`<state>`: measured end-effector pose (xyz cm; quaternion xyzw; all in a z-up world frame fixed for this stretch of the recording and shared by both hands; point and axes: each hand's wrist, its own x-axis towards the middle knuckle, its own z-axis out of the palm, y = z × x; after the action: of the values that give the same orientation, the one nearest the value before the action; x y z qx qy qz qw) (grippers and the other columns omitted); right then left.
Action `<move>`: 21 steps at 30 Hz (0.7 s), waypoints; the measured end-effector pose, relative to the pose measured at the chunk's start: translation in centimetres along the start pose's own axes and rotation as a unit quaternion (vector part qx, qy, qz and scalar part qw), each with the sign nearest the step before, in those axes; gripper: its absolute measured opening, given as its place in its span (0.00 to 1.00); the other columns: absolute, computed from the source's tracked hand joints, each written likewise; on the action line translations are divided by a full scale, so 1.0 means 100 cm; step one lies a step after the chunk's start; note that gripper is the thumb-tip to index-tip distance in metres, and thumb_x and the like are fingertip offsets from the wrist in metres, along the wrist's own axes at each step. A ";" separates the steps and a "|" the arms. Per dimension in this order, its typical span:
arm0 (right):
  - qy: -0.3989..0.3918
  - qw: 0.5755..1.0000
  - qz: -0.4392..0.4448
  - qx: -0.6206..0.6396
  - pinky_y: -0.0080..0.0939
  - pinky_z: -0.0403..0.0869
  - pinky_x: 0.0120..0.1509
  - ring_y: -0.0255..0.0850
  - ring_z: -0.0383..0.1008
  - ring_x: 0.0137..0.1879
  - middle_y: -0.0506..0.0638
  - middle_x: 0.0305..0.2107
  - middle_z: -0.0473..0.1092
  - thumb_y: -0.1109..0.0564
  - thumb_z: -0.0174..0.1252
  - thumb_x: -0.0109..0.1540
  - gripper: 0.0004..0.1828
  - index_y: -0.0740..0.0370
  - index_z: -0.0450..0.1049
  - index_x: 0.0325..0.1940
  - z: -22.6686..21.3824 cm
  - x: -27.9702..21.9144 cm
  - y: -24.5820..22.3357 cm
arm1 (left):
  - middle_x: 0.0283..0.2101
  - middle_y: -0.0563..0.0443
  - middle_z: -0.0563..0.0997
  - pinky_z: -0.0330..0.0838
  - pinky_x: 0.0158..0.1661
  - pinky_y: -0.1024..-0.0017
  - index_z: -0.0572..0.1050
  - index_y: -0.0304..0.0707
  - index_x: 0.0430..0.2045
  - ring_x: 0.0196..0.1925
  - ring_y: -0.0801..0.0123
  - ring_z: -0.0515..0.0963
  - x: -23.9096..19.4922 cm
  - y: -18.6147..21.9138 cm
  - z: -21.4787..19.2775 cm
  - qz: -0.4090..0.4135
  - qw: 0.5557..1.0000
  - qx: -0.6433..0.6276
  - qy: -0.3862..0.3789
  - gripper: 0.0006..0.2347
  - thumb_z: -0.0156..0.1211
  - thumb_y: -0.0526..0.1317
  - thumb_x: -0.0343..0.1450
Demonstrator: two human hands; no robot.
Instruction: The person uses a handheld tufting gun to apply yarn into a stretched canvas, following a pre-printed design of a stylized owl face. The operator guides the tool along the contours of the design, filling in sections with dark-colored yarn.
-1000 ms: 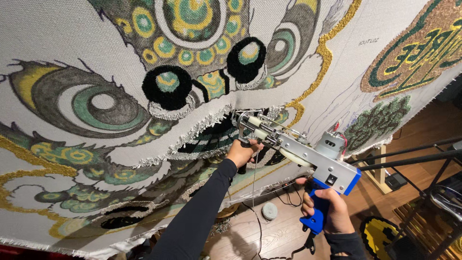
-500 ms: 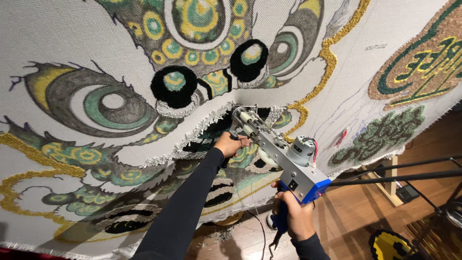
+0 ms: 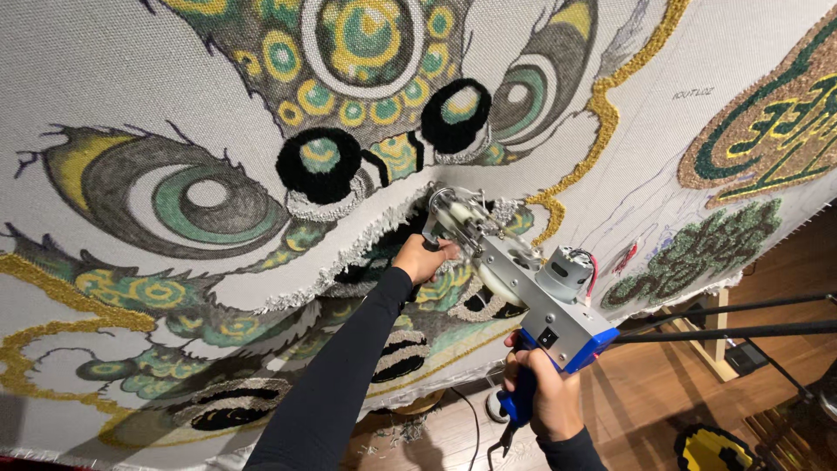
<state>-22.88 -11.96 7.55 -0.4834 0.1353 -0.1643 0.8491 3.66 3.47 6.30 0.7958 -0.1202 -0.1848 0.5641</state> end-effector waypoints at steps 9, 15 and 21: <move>0.000 0.999 0.033 -0.033 0.42 0.67 0.27 0.42 0.64 0.23 0.55 0.21 0.67 0.60 0.52 0.55 0.19 0.72 0.75 0.48 -0.020 -0.003 -0.011 | 0.41 0.40 0.86 0.74 0.23 0.74 0.80 0.28 0.51 0.21 0.69 0.82 0.027 -0.032 0.023 0.082 0.993 -0.088 -0.015 0.15 0.64 0.37 0.72; -0.051 0.997 0.040 -0.036 0.43 0.66 0.30 0.42 0.62 0.22 0.54 0.21 0.64 0.57 0.52 0.54 0.28 0.75 0.71 0.56 -0.051 -0.006 -0.035 | 0.52 0.47 0.76 0.83 0.28 0.66 0.59 0.28 0.58 0.31 0.67 0.86 0.071 -0.081 0.073 0.195 0.939 -0.272 -0.080 0.22 0.60 0.29 0.71; -0.099 0.988 0.116 0.000 0.46 0.68 0.32 0.42 0.62 0.23 0.51 0.20 0.62 0.51 0.50 0.52 0.34 0.71 0.70 0.59 -0.090 -0.002 -0.061 | 0.39 0.41 0.83 0.74 0.22 0.70 0.77 0.24 0.49 0.21 0.69 0.76 0.060 -0.088 0.109 0.133 0.964 -0.228 -0.032 0.13 0.62 0.35 0.73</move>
<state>-27.49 -21.75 8.38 -0.4786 0.1059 -0.0155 0.8715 4.24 -5.26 -6.18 0.6164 -0.1974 -0.1559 0.7462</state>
